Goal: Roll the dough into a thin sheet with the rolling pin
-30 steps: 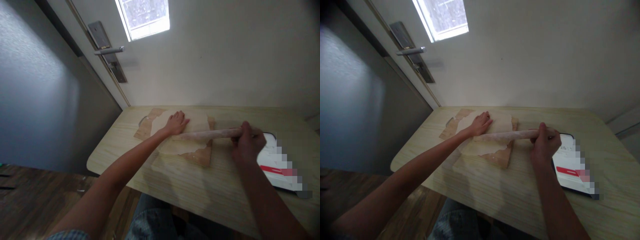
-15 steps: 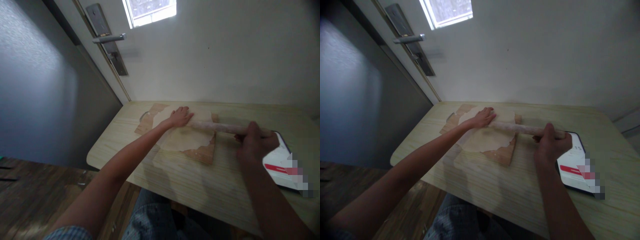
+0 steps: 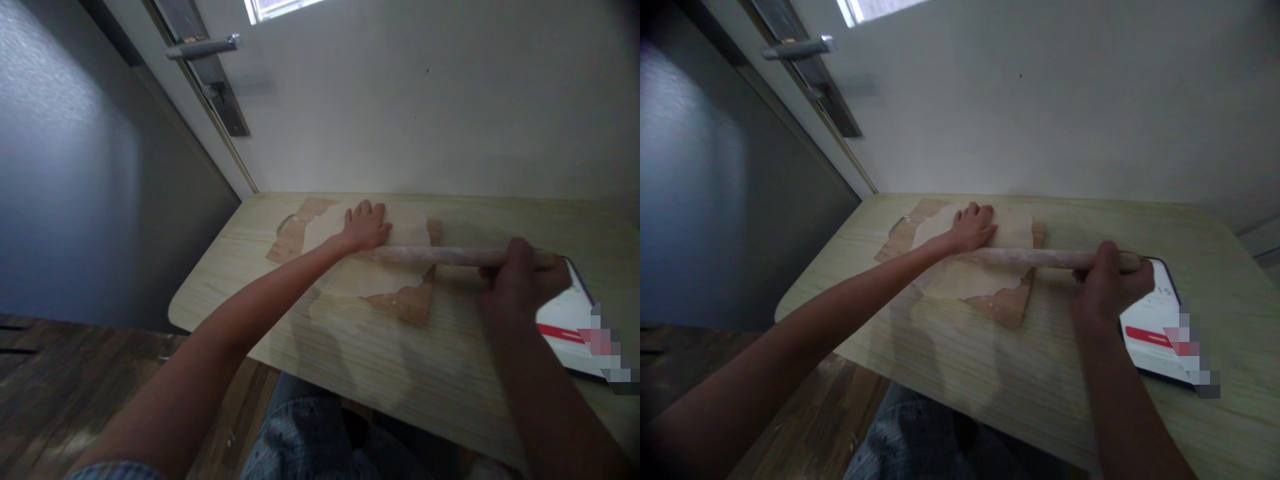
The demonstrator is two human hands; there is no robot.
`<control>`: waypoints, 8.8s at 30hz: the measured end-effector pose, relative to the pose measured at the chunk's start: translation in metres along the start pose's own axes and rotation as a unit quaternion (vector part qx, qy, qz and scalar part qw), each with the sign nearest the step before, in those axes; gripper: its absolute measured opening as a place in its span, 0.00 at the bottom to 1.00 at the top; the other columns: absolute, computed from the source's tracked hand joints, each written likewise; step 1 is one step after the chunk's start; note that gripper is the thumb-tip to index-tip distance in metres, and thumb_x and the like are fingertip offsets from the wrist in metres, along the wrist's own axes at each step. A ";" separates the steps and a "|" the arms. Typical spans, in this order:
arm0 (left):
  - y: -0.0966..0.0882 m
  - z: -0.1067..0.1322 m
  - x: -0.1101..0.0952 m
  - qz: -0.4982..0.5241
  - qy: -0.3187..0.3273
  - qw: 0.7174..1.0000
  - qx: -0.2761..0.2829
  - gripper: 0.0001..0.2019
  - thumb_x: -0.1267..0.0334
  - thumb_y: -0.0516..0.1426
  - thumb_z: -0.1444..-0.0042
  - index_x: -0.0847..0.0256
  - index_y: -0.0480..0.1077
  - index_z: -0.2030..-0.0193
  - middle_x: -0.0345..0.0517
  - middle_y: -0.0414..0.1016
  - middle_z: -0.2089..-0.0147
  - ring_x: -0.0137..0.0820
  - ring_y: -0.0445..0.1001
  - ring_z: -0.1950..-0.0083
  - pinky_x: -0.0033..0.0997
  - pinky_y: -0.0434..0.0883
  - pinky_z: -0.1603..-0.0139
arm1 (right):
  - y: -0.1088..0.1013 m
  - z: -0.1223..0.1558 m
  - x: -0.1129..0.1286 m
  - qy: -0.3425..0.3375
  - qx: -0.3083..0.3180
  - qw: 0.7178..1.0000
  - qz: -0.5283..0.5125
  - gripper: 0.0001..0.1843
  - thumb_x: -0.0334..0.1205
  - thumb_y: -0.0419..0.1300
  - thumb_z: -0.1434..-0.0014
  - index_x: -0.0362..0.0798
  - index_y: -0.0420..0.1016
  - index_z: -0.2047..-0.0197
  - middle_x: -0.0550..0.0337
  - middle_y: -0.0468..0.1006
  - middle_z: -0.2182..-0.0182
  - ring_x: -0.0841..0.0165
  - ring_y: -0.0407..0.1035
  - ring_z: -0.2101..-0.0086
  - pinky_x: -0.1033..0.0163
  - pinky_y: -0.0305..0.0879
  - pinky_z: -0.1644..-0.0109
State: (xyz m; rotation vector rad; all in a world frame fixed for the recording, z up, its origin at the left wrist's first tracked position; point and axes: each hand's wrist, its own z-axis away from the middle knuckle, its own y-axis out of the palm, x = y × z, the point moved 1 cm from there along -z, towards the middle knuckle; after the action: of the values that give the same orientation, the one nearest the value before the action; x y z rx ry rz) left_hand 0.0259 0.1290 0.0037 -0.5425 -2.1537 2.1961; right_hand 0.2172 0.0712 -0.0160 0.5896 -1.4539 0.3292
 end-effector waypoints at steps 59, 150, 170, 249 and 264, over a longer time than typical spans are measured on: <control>-0.007 0.005 0.001 0.039 0.070 0.992 -0.097 0.20 0.58 0.36 0.38 0.66 0.65 0.65 0.50 0.70 0.64 0.32 0.68 0.60 0.31 0.63 0.56 | 0.003 0.000 0.002 -0.007 0.093 0.993 -0.072 0.14 0.37 0.60 0.60 0.49 0.58 0.71 0.70 0.69 0.85 0.73 0.62 0.87 0.72 0.53 0.90; 0.005 0.081 0.033 -0.077 0.023 0.995 -0.061 0.25 0.54 0.37 0.39 0.64 0.49 0.39 0.56 0.45 0.35 0.41 0.44 0.35 0.45 0.48 0.39 | 0.059 0.049 0.076 -0.066 0.405 0.881 -0.234 0.17 0.49 0.58 0.52 0.49 0.56 0.79 0.74 0.59 0.88 0.79 0.55 0.87 0.70 0.58 0.82; 0.007 0.085 0.030 -0.057 0.034 0.993 -0.098 0.25 0.54 0.41 0.41 0.64 0.50 0.40 0.57 0.47 0.36 0.43 0.46 0.36 0.48 0.48 0.40 | 0.081 0.105 0.089 -0.230 0.407 0.876 -0.120 0.12 0.39 0.62 0.55 0.49 0.60 0.80 0.76 0.56 0.92 0.79 0.50 0.92 0.72 0.48 0.90; -0.014 0.009 0.009 -0.069 -0.040 0.994 -0.080 0.27 0.49 0.34 0.41 0.62 0.67 0.55 0.55 0.66 0.52 0.40 0.63 0.48 0.44 0.57 0.49 | 0.108 0.040 0.009 -0.363 0.351 0.608 0.613 0.19 0.41 0.43 0.42 0.41 0.70 0.59 0.45 0.72 0.60 0.59 0.64 0.58 0.56 0.56 0.58; -0.002 0.076 -0.003 -0.100 -0.045 0.983 -0.144 0.23 0.54 0.36 0.40 0.60 0.59 0.44 0.53 0.64 0.46 0.41 0.61 0.45 0.46 0.52 0.45 | 0.052 0.090 0.014 -0.406 0.307 0.635 0.581 0.21 0.42 0.38 0.40 0.47 0.71 0.61 0.51 0.72 0.59 0.62 0.62 0.58 0.55 0.49 0.55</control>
State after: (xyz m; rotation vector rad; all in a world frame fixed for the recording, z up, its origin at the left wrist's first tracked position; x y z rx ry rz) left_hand 0.0084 0.0554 0.0058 -0.2204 -2.4683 1.8537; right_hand 0.1155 0.0617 0.0082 0.1968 -2.5115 1.8419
